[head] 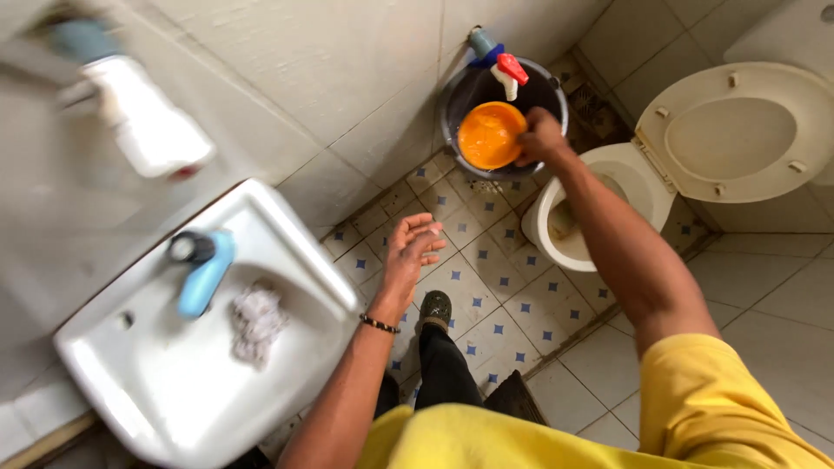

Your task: Cleaning a bathroom sink using a cloth and rinsing it with water from a cup.

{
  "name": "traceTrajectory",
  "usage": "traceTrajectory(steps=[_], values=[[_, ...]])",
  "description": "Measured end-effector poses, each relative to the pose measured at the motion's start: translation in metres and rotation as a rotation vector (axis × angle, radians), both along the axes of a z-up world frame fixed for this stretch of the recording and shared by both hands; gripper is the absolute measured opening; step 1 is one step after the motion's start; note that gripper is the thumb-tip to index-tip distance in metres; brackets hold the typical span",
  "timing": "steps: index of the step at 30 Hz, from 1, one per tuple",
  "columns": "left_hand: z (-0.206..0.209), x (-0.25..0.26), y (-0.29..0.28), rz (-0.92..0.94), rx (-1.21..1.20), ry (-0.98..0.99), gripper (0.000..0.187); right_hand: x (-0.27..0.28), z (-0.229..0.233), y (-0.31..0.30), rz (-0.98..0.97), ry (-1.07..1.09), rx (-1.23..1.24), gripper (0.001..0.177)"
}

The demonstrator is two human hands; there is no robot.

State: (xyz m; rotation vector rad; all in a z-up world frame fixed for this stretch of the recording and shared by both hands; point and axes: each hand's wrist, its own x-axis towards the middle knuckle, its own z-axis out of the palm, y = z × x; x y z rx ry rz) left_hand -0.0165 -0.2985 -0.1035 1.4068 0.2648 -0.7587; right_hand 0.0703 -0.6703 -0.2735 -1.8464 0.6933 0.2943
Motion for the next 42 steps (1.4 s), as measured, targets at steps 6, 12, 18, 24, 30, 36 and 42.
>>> traceTrajectory(steps=[6, 12, 18, 24, 30, 36, 42], values=[[0.052, 0.001, 0.058, 0.045, -0.191, -0.066, 0.053, -0.076, 0.11, 0.012, -0.152, -0.151, -0.045, 0.026], [0.091, 0.062, 0.107, 0.148, -0.77, 0.028, 0.035, -0.119, 0.271, 0.064, -0.146, -0.135, -0.033, 0.015], [0.212, 0.115, 0.129, 0.132, -0.838, 0.004, 0.046, -0.107, 0.447, 0.157, -0.058, -0.269, -0.007, 0.014], [0.234, 0.152, 0.101, -0.022, -0.884, -0.019, 0.037, -0.051, 0.549, 0.238, -0.089, -0.31, 0.033, 0.023], [0.236, 0.17, 0.09, 0.216, -0.949, 0.144, 0.016, -0.038, 0.59, 0.308, -0.092, -0.252, -0.197, 0.043], [0.21, 0.199, 0.063, 0.356, -1.013, 0.164, 0.022, -0.056, 0.609, 0.335, -0.152, -0.251, -0.196, 0.046], [0.259, 0.147, 0.079, 0.383, -0.94, 0.006, 0.03, -0.042, 0.592, 0.328, -0.093, -0.222, -0.225, 0.048]])
